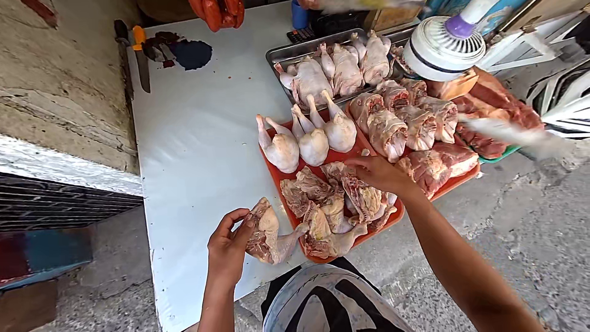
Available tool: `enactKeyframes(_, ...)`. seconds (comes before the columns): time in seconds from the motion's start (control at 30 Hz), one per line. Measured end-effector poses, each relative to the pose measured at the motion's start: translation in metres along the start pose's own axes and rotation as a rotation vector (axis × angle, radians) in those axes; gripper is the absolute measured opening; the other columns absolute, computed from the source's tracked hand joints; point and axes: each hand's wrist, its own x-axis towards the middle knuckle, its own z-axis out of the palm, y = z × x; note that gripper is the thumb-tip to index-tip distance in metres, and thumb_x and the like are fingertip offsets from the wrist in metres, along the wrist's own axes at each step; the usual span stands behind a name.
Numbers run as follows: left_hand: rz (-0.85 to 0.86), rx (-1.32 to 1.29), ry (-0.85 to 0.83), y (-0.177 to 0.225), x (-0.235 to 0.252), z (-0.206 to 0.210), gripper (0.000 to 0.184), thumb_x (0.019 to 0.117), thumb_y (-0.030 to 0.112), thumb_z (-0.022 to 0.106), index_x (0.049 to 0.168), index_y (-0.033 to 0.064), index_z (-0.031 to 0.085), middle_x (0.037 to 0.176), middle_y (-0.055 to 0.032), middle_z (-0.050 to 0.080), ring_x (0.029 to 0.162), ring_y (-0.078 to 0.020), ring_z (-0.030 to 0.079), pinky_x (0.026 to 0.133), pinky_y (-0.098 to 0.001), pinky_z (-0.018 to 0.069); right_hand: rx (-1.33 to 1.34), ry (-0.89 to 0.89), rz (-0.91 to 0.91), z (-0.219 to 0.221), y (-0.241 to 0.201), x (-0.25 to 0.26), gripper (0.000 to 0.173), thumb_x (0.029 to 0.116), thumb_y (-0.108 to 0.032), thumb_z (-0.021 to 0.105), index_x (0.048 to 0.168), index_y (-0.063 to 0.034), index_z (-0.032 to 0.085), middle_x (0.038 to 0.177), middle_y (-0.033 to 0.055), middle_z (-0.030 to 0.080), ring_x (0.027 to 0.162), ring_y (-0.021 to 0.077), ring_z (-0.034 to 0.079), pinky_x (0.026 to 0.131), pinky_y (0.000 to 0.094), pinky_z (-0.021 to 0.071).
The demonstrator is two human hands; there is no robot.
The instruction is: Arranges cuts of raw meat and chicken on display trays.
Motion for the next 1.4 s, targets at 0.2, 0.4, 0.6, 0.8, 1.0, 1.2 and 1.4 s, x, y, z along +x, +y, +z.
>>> enactKeyframes(0.2, 0.026, -0.005, -0.05, 0.003, 0.003, 0.012, 0.024, 0.0924, 0.005, 0.061, 0.116, 0.0003, 0.066, 0.111, -0.0092, 0.07, 0.093, -0.015, 0.071, 0.074, -0.0273, 0.0617, -0.355, -0.213, 0.015, 0.05, -0.048, 0.033, 0.032, 0.1028, -0.014, 0.051, 0.129, -0.0059, 0.067, 0.123, 0.0189, 0.07, 0.119, 0.0373, 0.063, 0.104, 0.0606, 0.0425)
enactKeyframes(0.4, 0.017, -0.044, -0.002, -0.003, -0.013, 0.002, 0.025, 0.0919, 0.005, 0.062, 0.116, 0.0, 0.066, 0.112, -0.0097, 0.07, 0.092, -0.0154, 0.071, 0.073, -0.0272, 0.0621, -0.315, -0.431, 0.121, 0.077, -0.042, 0.085, 0.059, 0.0871, -0.017, 0.076, 0.138, 0.0039, 0.055, 0.129, 0.0297, 0.061, 0.123, 0.0476, 0.058, 0.097, 0.0711, 0.0435)
enactKeyframes(0.6, 0.004, -0.076, 0.085, -0.013, -0.031, -0.019, 0.024, 0.0916, 0.005, 0.062, 0.115, 0.0012, 0.067, 0.112, -0.0093, 0.07, 0.091, -0.0148, 0.072, 0.072, -0.0265, 0.062, -0.12, -0.322, 0.148, 0.053, -0.051, 0.073, 0.055, 0.0855, -0.021, 0.076, 0.137, -0.0086, 0.063, 0.121, 0.0238, 0.067, 0.113, 0.0407, 0.064, 0.097, 0.0658, 0.0469)
enactKeyframes(0.8, 0.019, -0.082, 0.07, -0.008, -0.029, -0.024, 0.024, 0.092, 0.003, 0.062, 0.116, 0.0, 0.066, 0.11, -0.0091, 0.071, 0.09, -0.0148, 0.072, 0.072, -0.0268, 0.0623, -0.28, -0.168, -0.12, 0.008, -0.078, 0.086, 0.037, 0.0894, -0.013, 0.074, 0.127, -0.0173, 0.074, 0.116, 0.012, 0.073, 0.111, 0.036, 0.065, 0.1, 0.0719, 0.039)
enactKeyframes(1.0, 0.053, -0.107, -0.002, -0.003, -0.016, -0.01, 0.024, 0.093, 0.003, 0.061, 0.116, -0.0009, 0.066, 0.111, -0.0104, 0.07, 0.092, -0.0168, 0.071, 0.075, -0.0288, 0.0626, -0.008, 0.182, -0.13, -0.013, -0.035, 0.064, 0.036, 0.0985, -0.011, 0.062, 0.134, -0.0081, 0.066, 0.119, 0.0174, 0.069, 0.104, 0.0319, 0.069, 0.092, 0.0535, 0.0563)
enactKeyframes(1.2, 0.073, -0.089, -0.14, 0.012, 0.01, 0.028, 0.023, 0.0917, 0.002, 0.062, 0.114, -0.001, 0.067, 0.11, -0.0091, 0.07, 0.094, -0.0148, 0.071, 0.077, -0.0278, 0.0615, 0.065, 0.166, 0.135, -0.033, 0.027, -0.039, 0.038, 0.0976, -0.007, 0.06, 0.135, -0.0092, 0.065, 0.134, 0.0175, 0.063, 0.118, 0.0322, 0.063, 0.101, 0.0556, 0.0497)
enactKeyframes(1.4, 0.073, 0.048, -0.42, 0.02, 0.071, 0.101, 0.025, 0.0951, 0.008, 0.064, 0.118, 0.0002, 0.067, 0.113, -0.0098, 0.07, 0.103, -0.0154, 0.068, 0.089, -0.0327, 0.0578, 0.049, 0.162, 0.21, -0.004, 0.07, -0.066, 0.066, 0.0859, -0.006, 0.073, 0.149, -0.0103, 0.053, 0.148, 0.0231, 0.052, 0.136, 0.0392, 0.05, 0.112, 0.0589, 0.0406)
